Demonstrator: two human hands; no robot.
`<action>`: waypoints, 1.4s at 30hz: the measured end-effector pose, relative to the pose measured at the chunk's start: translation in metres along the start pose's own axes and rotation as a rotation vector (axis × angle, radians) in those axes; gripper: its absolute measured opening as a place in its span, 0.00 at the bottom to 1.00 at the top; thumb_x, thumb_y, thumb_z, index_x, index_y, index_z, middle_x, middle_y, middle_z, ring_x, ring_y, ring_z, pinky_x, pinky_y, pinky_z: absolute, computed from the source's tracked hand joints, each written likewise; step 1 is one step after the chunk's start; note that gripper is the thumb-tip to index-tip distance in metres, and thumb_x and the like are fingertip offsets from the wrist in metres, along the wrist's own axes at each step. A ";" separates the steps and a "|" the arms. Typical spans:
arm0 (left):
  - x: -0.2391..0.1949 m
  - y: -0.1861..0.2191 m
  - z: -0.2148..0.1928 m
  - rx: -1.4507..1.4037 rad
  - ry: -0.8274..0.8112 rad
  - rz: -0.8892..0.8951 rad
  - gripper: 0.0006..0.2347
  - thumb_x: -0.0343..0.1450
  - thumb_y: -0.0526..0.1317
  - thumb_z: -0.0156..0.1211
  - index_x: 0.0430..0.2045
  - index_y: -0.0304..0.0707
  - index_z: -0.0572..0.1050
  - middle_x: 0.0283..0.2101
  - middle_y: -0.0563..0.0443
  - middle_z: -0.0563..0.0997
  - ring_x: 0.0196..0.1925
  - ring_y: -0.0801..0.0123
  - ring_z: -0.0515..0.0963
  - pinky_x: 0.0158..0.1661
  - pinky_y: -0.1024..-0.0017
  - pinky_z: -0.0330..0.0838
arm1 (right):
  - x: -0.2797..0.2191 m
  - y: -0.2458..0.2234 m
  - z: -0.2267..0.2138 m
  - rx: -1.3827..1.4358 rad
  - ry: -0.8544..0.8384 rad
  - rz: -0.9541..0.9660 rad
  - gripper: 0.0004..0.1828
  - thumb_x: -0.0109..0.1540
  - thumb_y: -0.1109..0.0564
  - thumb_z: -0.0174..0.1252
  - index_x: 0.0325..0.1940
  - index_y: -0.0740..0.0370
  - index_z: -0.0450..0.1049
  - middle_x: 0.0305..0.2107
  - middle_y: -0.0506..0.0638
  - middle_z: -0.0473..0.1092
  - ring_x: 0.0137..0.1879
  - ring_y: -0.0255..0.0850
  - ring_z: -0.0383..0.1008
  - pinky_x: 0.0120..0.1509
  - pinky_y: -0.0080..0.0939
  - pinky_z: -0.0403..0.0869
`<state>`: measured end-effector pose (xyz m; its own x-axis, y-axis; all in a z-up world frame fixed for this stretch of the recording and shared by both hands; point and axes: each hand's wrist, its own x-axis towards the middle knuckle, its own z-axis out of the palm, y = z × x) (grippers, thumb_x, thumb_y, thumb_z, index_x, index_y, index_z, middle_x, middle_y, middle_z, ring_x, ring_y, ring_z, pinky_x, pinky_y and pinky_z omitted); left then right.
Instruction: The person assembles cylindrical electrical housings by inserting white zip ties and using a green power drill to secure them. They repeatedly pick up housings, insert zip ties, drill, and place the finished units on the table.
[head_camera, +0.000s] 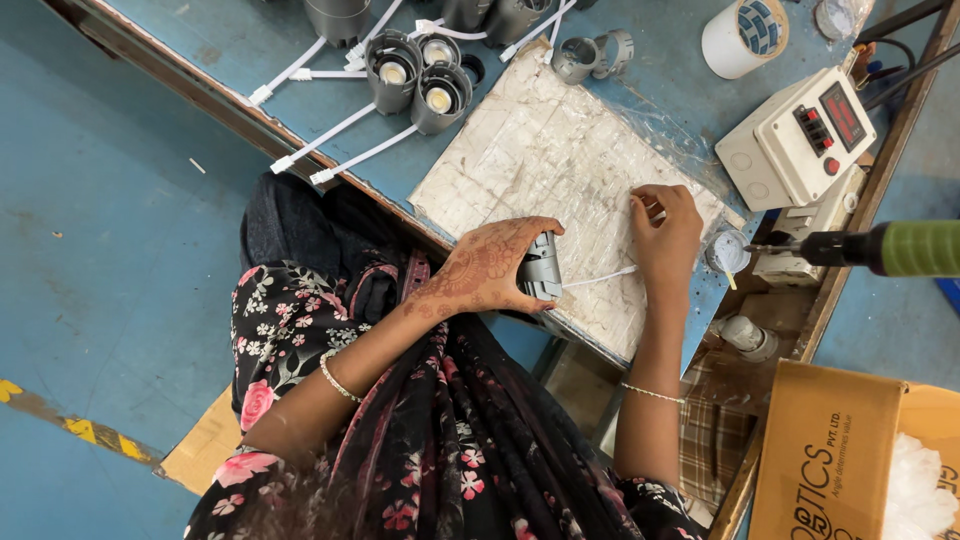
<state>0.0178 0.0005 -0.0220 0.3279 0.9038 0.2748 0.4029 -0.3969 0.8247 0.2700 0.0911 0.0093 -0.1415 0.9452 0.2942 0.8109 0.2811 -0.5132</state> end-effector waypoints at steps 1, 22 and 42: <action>0.000 0.000 0.000 -0.002 0.005 0.009 0.37 0.57 0.53 0.76 0.59 0.44 0.65 0.58 0.44 0.76 0.60 0.52 0.76 0.60 0.58 0.68 | 0.000 0.002 0.001 -0.006 0.001 0.004 0.05 0.63 0.64 0.65 0.43 0.66 0.79 0.35 0.54 0.71 0.35 0.41 0.74 0.41 0.39 0.72; 0.000 0.001 -0.001 -0.007 -0.007 -0.026 0.38 0.56 0.53 0.76 0.59 0.45 0.65 0.57 0.45 0.77 0.59 0.52 0.76 0.58 0.58 0.68 | 0.001 -0.002 0.002 0.054 0.035 0.046 0.08 0.64 0.64 0.64 0.47 0.60 0.82 0.38 0.50 0.68 0.39 0.36 0.72 0.40 0.36 0.72; -0.001 0.004 -0.005 -0.034 -0.002 -0.016 0.36 0.56 0.52 0.76 0.58 0.45 0.66 0.52 0.45 0.78 0.55 0.52 0.78 0.56 0.58 0.70 | 0.001 0.005 0.012 -0.080 0.068 -0.049 0.04 0.65 0.63 0.65 0.43 0.66 0.78 0.37 0.54 0.70 0.37 0.42 0.72 0.43 0.41 0.71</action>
<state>0.0153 -0.0008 -0.0167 0.3235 0.9097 0.2602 0.3793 -0.3766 0.8452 0.2674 0.0958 -0.0027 -0.1456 0.9166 0.3724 0.8471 0.3099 -0.4317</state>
